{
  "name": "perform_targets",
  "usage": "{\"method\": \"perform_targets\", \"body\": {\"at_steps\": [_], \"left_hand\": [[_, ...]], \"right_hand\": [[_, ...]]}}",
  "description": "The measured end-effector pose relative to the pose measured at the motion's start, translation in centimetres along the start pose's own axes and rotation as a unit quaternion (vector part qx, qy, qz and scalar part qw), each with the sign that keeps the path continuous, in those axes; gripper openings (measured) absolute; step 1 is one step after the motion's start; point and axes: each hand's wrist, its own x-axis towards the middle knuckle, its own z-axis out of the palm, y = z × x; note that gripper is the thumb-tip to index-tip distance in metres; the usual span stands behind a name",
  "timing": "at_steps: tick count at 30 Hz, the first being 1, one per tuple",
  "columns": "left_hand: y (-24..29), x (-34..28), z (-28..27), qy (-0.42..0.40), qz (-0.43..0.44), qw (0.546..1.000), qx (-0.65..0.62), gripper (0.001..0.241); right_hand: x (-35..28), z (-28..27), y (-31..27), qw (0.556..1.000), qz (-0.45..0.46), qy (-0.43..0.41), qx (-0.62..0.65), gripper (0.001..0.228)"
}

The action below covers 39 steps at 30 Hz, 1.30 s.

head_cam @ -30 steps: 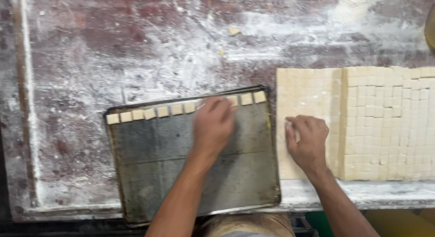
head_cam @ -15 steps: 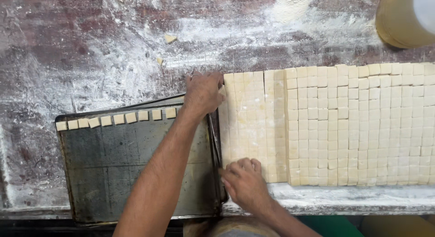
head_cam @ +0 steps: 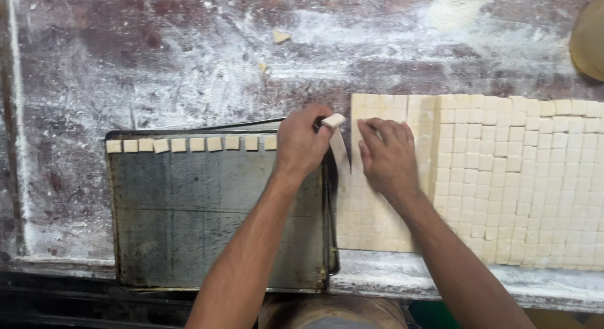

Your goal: The person picks small square dough pieces from a floured surface and places them one by one onto a metal baking tray, arranging them in neat rows. The hands continue filling the tray until it is nearly full.

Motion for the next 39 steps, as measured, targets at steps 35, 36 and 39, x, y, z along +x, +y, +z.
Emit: {"method": "perform_targets", "body": {"at_steps": [35, 36, 39], "left_hand": [[-5.9, -8.9, -2.2, 0.072, -0.122, 0.990, -0.011, 0.026], [-5.3, -9.0, -2.2, 0.066, -0.099, 0.993, 0.020, 0.027], [-4.6, -9.6, -0.6, -0.026, -0.047, 0.998, -0.015, 0.038]], "right_hand": [[-0.2, -5.3, -8.0, 0.794, 0.284, -0.233, 0.484, 0.029], [-0.2, -5.5, -8.2, 0.780, 0.288, -0.232, 0.505, 0.032], [-0.7, -4.4, -8.5, 0.738, 0.303, -0.199, 0.569, 0.031]]}}
